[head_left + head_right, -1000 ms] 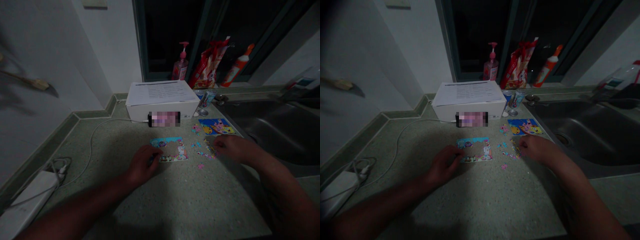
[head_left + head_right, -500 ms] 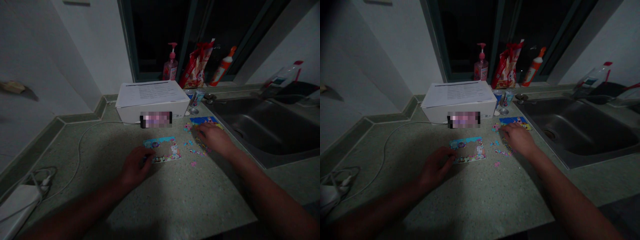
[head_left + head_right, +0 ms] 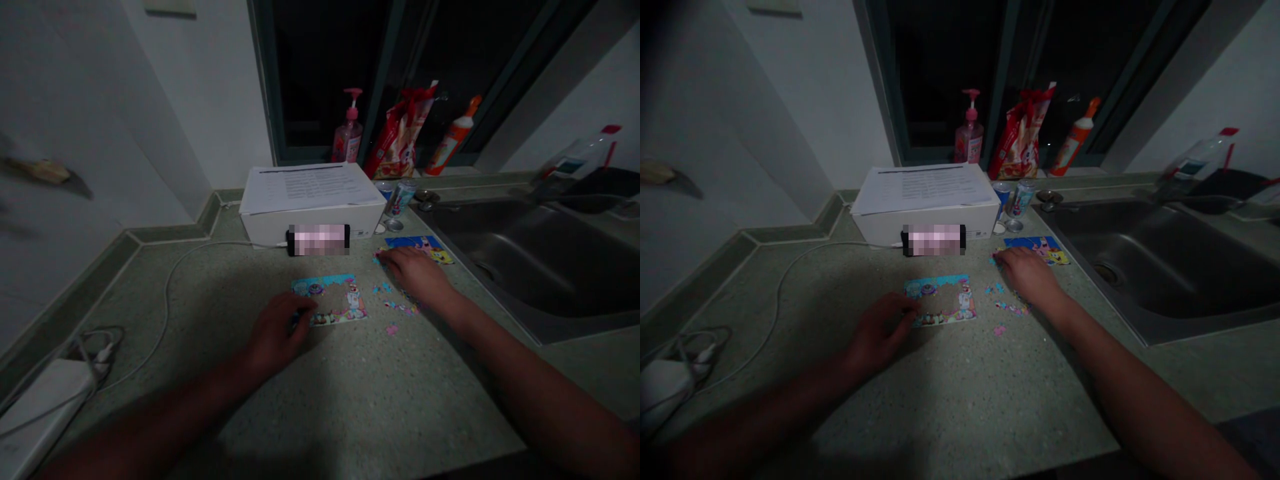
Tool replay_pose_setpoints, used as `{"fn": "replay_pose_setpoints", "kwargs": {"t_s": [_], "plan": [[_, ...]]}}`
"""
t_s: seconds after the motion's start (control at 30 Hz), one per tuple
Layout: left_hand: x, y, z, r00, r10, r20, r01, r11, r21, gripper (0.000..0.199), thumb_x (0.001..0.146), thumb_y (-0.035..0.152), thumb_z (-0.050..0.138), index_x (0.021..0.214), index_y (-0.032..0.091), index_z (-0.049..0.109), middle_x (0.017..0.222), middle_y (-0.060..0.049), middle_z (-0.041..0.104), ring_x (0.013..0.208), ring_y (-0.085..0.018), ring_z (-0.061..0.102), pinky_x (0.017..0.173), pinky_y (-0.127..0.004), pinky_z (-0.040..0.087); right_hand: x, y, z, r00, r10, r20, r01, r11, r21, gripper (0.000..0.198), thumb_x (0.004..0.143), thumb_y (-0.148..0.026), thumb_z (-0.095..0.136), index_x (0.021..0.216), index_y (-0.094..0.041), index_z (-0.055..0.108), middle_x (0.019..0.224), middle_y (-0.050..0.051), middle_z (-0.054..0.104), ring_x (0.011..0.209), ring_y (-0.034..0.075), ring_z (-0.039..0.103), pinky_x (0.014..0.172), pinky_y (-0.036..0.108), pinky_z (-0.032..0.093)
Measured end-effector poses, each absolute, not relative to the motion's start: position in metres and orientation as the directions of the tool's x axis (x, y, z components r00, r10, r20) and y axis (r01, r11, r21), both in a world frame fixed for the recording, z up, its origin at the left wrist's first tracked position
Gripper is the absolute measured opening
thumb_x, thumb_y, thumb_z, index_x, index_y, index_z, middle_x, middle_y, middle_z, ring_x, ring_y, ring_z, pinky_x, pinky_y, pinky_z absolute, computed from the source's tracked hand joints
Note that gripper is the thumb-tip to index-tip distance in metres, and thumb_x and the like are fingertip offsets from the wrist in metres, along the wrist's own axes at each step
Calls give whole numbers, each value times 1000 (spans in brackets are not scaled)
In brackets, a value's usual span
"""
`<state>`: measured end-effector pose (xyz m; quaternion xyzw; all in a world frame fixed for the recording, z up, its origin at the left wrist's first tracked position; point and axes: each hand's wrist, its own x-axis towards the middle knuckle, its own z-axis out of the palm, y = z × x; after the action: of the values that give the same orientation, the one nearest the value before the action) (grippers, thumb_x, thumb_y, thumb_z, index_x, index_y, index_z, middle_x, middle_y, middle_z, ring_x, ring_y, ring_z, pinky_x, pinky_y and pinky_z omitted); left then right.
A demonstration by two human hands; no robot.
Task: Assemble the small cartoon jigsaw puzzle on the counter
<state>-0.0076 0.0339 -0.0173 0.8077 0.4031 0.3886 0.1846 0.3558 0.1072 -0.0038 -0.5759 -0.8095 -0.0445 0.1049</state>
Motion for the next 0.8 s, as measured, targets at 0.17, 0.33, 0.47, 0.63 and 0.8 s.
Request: {"fn": "replay_pose_setpoints", "kwargs": {"t_s": [0.17, 0.33, 0.47, 0.63, 0.8], "plan": [[-7, 35, -18, 386, 772, 505, 488, -635, 598, 14, 104, 18, 60, 109, 26, 71, 100, -3, 81, 93, -22, 78, 86, -38, 63, 355, 110, -3, -308, 929, 205, 945, 324, -47, 36, 110, -20, 52, 131, -17, 81, 129, 16, 82, 119, 34, 75, 107, 48, 56], [-6, 36, -20, 373, 762, 529, 480, -646, 593, 14, 103, 18, 61, 108, 26, 71, 99, -3, 80, 90, -22, 77, 83, -38, 62, 358, 109, 1, -321, 933, 165, 943, 330, -32, 38, 111, -24, 51, 134, -15, 80, 126, 17, 82, 117, 34, 75, 106, 48, 55], [-7, 35, -19, 383, 765, 517, 489, -643, 590, 15, 103, 18, 60, 108, 26, 72, 98, -3, 80, 89, -22, 77, 82, -38, 63, 361, 110, 4, -317, 942, 110, 946, 322, -36, 41, 112, -26, 50, 138, -14, 79, 129, 17, 81, 118, 35, 74, 107, 48, 54], [-7, 34, -17, 388, 744, 544, 489, -667, 563, 15, 102, 17, 60, 107, 25, 72, 95, -4, 79, 86, -23, 76, 79, -38, 62, 361, 109, 7, -278, 958, 76, 958, 282, -49, 42, 110, -24, 50, 141, -15, 78, 127, 19, 80, 118, 34, 74, 105, 45, 54], [-7, 33, -15, 380, 756, 533, 487, -654, 579, 16, 102, 15, 59, 107, 25, 72, 94, -4, 78, 86, -22, 76, 79, -38, 62, 359, 105, 11, -249, 966, 65, 966, 252, -50, 43, 109, -23, 50, 140, -17, 78, 121, 18, 78, 111, 33, 73, 100, 43, 54]]}}
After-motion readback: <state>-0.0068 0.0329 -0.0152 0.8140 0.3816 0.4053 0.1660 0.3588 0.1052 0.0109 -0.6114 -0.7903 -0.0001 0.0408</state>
